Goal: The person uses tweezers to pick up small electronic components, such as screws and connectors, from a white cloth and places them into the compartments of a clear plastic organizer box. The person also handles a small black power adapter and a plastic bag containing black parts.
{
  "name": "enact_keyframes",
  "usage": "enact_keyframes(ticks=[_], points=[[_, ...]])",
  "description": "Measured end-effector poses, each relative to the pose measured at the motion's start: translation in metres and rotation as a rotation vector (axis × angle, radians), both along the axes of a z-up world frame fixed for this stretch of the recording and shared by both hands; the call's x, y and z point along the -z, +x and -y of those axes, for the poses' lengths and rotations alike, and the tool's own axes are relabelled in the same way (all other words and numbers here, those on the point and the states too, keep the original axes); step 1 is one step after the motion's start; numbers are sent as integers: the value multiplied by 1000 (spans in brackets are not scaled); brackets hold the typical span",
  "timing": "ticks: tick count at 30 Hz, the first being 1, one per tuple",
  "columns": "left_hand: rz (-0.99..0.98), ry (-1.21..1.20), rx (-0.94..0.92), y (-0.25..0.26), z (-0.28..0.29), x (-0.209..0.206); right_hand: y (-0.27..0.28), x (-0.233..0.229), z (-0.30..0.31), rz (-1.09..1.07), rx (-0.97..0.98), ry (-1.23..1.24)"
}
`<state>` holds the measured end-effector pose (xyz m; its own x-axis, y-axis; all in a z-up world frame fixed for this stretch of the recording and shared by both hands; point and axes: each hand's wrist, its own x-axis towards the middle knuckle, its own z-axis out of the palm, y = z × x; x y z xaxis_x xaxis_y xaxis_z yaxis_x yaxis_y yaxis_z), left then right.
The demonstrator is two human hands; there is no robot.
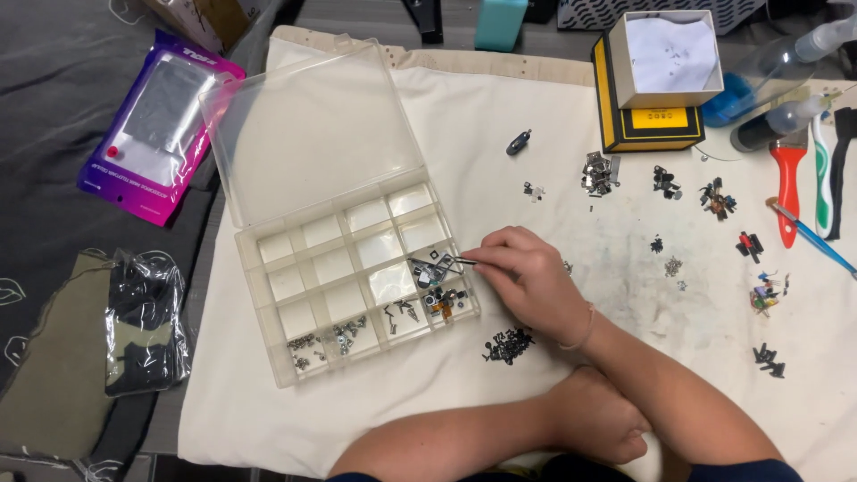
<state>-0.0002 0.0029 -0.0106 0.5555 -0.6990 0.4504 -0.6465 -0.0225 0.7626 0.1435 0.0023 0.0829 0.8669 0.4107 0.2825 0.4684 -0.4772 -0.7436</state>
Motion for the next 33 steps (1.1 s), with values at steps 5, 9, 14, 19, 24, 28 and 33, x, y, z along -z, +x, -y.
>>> enact_keyframes(ticks=[5,9,14,19,24,28,33], points=[[-29,-147,13,5,1,-6,-1,0,-6,62,-22,-89],[-50,-121,-11,-2,10,11,-3,2,-9,75,-23,-108],[-22,-216,-17,0,7,7,-6,4,-10,193,-27,-191],[-64,-91,50,0,4,0,0,1,5,233,25,-194],[-118,391,99,3,-2,-16,41,52,64,186,432,-115],[-97,294,28,0,1,-11,53,71,86,146,481,-176],[-147,473,165,7,-1,-20,57,72,83,109,471,-215]])
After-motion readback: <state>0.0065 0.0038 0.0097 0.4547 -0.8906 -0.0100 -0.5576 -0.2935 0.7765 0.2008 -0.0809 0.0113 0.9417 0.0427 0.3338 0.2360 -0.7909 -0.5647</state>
